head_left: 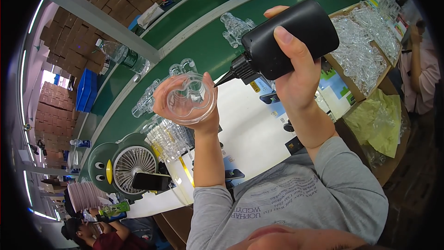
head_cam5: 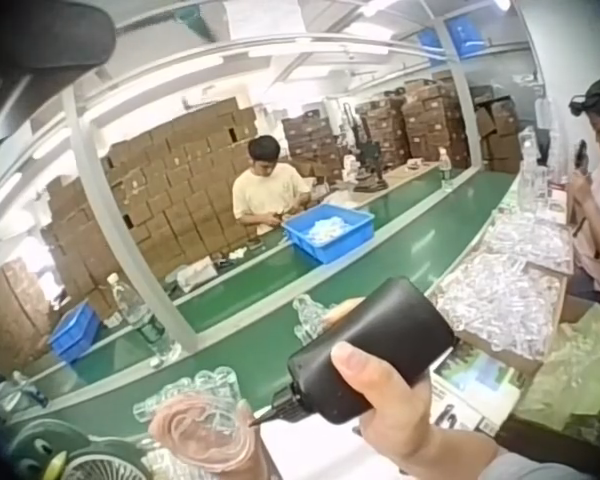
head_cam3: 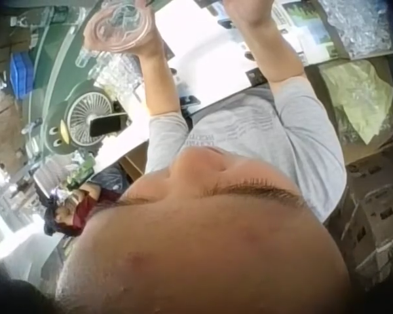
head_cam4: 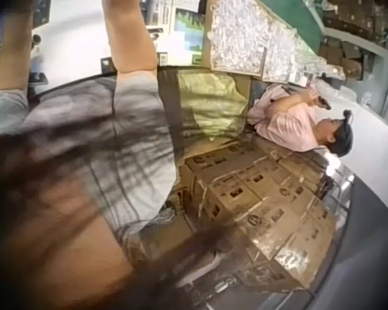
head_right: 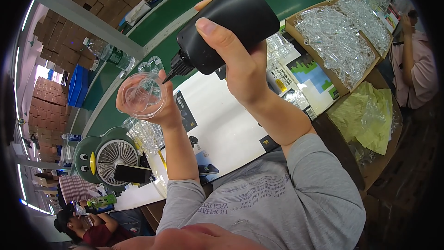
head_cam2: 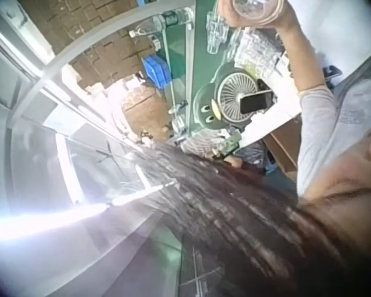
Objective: The recorder is assembling and cleaning transparent plastic components at a factory assembly line station.
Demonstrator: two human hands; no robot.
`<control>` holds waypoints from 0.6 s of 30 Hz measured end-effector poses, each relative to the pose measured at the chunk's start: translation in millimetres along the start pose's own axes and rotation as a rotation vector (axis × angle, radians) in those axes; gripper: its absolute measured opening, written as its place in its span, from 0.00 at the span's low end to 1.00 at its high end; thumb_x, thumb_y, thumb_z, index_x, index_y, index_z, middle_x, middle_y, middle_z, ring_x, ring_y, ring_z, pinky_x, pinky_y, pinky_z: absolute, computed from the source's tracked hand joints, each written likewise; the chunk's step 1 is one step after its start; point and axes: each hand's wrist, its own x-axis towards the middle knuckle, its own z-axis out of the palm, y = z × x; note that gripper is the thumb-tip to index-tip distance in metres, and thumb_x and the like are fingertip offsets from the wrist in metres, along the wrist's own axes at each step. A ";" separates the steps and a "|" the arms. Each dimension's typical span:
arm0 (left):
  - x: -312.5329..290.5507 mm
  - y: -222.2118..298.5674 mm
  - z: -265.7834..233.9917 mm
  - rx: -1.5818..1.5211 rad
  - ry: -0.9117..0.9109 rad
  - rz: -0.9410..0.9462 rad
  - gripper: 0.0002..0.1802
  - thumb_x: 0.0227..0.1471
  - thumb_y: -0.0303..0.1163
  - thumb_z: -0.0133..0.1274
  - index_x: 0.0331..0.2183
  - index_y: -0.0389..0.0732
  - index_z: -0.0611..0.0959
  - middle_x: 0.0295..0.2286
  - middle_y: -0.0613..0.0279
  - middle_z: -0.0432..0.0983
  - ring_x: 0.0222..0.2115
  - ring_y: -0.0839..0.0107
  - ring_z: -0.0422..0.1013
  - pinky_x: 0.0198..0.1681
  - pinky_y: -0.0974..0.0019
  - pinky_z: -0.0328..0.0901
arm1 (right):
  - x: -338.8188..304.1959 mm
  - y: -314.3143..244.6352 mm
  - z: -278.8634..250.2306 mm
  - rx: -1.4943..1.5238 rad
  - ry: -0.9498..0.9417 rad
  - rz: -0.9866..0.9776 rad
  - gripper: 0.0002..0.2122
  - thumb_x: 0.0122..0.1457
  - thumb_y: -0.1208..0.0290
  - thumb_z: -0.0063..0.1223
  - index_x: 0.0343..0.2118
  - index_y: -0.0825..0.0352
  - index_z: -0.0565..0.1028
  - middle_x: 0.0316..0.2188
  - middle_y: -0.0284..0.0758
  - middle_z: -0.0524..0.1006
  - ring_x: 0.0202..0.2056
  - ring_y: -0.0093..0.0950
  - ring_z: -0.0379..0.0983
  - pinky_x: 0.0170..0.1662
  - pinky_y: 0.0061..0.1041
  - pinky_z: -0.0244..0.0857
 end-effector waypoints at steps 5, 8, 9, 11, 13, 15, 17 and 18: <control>0.4 0.5 -0.8 -0.039 -0.011 -0.020 0.41 0.30 0.31 0.67 0.44 0.40 0.58 0.37 0.57 0.63 0.37 0.71 0.63 0.39 0.68 0.70 | 0.5 1.1 -0.1 0.009 0.008 -0.006 0.13 0.50 0.76 0.48 0.39 0.70 0.64 0.39 0.39 0.71 0.31 0.21 0.70 0.34 0.20 0.69; 2.3 4.9 0.6 -0.053 -0.027 -0.019 0.39 0.30 0.25 0.64 0.43 0.40 0.59 0.37 0.57 0.63 0.36 0.71 0.64 0.39 0.69 0.70 | 1.7 1.2 -1.6 0.010 -0.002 -0.022 0.13 0.50 0.76 0.48 0.39 0.70 0.64 0.39 0.39 0.71 0.31 0.21 0.70 0.34 0.20 0.69; 2.6 6.7 1.7 -0.051 -0.031 -0.030 0.38 0.29 0.23 0.63 0.42 0.39 0.59 0.36 0.57 0.63 0.35 0.71 0.64 0.39 0.69 0.70 | 1.9 0.7 -2.4 0.007 0.000 -0.024 0.13 0.50 0.76 0.48 0.39 0.70 0.64 0.39 0.39 0.71 0.31 0.21 0.70 0.34 0.20 0.69; 3.3 6.9 3.2 -0.019 -0.044 -0.011 0.38 0.29 0.22 0.62 0.42 0.39 0.59 0.36 0.57 0.63 0.35 0.71 0.65 0.38 0.69 0.70 | 2.5 -0.5 -4.0 0.003 0.006 -0.021 0.13 0.50 0.75 0.48 0.39 0.69 0.64 0.39 0.39 0.71 0.31 0.21 0.70 0.34 0.20 0.69; 5.4 7.8 1.5 0.025 -0.056 0.014 0.37 0.28 0.21 0.62 0.42 0.39 0.59 0.36 0.57 0.63 0.34 0.71 0.65 0.38 0.70 0.69 | 2.4 -0.6 -3.0 0.010 0.005 -0.018 0.13 0.50 0.75 0.48 0.39 0.69 0.64 0.39 0.39 0.71 0.31 0.21 0.70 0.35 0.20 0.68; 6.5 8.8 2.0 -0.045 -0.046 0.012 0.37 0.27 0.21 0.62 0.41 0.39 0.60 0.35 0.57 0.64 0.33 0.71 0.66 0.37 0.70 0.68 | 2.7 0.0 -2.4 0.014 0.006 -0.017 0.13 0.50 0.75 0.48 0.39 0.69 0.64 0.39 0.39 0.71 0.31 0.21 0.70 0.35 0.20 0.68; 9.9 10.2 -1.1 0.000 -0.081 0.047 0.37 0.27 0.22 0.63 0.41 0.39 0.60 0.35 0.57 0.64 0.33 0.71 0.66 0.36 0.71 0.68 | 3.2 1.3 -1.5 0.100 0.044 -0.044 0.12 0.50 0.73 0.53 0.38 0.68 0.70 0.30 0.31 0.73 0.28 0.17 0.71 0.30 0.14 0.66; 11.4 10.0 -2.8 0.044 -0.115 0.083 0.37 0.27 0.23 0.63 0.41 0.40 0.61 0.35 0.57 0.64 0.33 0.71 0.67 0.36 0.71 0.68 | 3.5 1.1 -2.1 0.099 0.045 -0.045 0.12 0.50 0.73 0.53 0.38 0.68 0.70 0.30 0.31 0.73 0.28 0.17 0.71 0.30 0.14 0.66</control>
